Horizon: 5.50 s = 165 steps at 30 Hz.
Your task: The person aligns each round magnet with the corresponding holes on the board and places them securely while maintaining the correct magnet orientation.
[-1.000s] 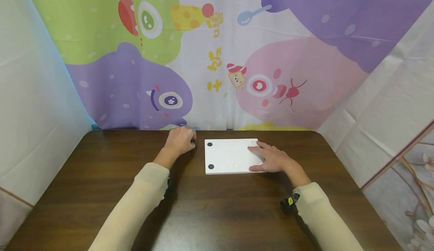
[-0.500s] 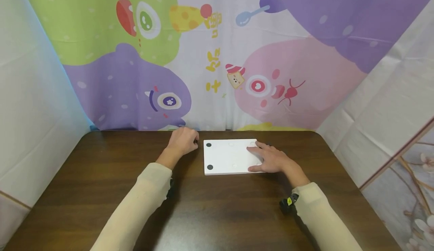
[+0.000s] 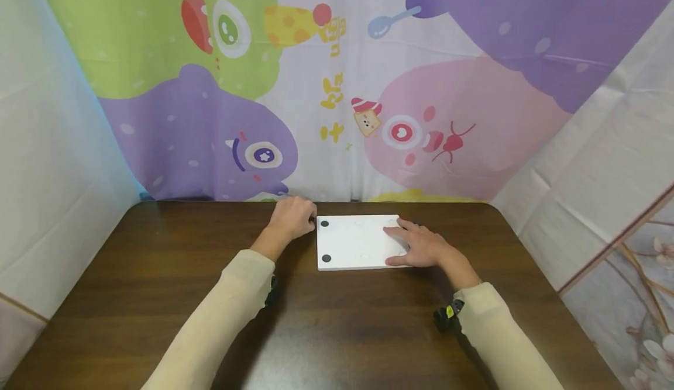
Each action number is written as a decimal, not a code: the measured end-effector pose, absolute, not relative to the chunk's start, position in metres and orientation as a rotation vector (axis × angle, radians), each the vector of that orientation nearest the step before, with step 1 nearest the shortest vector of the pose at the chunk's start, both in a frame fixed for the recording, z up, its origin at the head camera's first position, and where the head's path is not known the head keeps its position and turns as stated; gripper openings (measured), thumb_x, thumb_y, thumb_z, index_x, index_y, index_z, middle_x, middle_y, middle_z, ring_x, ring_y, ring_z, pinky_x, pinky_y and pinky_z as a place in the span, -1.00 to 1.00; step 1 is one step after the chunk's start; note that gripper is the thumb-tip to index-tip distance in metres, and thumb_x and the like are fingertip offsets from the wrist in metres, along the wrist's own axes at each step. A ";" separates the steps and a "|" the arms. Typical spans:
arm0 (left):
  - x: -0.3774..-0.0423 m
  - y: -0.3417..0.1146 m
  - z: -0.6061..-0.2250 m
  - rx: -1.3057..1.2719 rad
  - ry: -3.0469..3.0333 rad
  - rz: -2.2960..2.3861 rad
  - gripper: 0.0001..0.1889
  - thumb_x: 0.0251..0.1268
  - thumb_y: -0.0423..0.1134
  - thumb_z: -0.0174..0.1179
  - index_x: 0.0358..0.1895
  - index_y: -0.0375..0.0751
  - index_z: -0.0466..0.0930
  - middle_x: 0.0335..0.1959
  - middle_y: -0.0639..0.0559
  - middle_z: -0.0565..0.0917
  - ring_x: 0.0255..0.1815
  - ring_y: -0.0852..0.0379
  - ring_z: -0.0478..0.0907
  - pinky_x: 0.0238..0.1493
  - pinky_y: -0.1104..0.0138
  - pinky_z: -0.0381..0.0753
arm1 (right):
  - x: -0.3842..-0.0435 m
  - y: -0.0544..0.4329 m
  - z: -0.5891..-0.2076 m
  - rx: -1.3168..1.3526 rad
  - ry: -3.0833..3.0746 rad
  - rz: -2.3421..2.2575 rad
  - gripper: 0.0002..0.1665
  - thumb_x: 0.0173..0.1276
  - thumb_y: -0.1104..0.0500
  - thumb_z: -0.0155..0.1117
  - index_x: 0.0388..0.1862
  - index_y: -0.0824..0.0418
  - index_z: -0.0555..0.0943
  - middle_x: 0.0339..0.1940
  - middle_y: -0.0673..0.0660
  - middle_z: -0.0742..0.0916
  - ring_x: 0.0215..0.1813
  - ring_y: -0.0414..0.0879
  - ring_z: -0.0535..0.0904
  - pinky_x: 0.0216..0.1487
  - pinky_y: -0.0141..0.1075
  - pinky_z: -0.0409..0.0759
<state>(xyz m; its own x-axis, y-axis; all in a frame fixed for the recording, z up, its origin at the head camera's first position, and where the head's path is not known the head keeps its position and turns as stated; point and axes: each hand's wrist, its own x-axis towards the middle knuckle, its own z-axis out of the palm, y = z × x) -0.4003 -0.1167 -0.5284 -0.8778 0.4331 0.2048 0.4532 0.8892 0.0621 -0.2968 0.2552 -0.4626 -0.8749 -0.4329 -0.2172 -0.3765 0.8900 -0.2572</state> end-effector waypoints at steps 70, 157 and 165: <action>-0.382 -0.024 -0.482 -0.793 -2.887 -0.186 -0.71 0.34 -0.26 0.42 -0.56 0.07 0.62 -0.47 0.15 0.63 -0.40 0.14 0.43 -0.37 0.13 0.60 | -0.298 0.256 -0.465 -0.585 2.792 -0.304 0.10 0.48 -0.49 0.41 0.84 -0.09 0.33 0.92 0.33 0.22 0.75 0.68 0.27 0.54 0.73 0.30; -0.390 0.027 -0.522 -0.628 -2.898 -0.079 -0.77 0.54 -0.26 0.41 -0.26 0.22 0.93 -0.19 0.09 0.79 -0.12 0.00 0.84 -0.19 0.03 0.88 | -0.300 0.255 -0.465 -0.570 2.782 -0.289 0.13 0.47 -0.51 0.39 0.85 -0.10 0.31 0.92 0.35 0.21 0.77 0.63 0.26 0.56 0.73 0.28; -0.387 0.027 -0.523 -0.627 -2.896 -0.082 -0.75 0.54 -0.31 0.39 -0.30 0.16 0.90 -0.17 0.11 0.81 -0.10 0.04 0.83 -0.14 0.07 0.88 | -0.299 0.255 -0.464 -0.566 2.783 -0.292 0.14 0.46 -0.52 0.39 0.85 -0.09 0.30 0.92 0.35 0.20 0.78 0.64 0.24 0.57 0.74 0.26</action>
<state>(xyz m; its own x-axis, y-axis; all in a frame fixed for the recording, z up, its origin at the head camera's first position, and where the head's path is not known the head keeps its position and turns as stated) -0.3869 0.0273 -0.5226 -0.8956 0.4052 0.1836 0.4150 0.9097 0.0164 -0.2993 0.2547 -0.4641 -0.8821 -0.4076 -0.2362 -0.3498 0.9025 -0.2512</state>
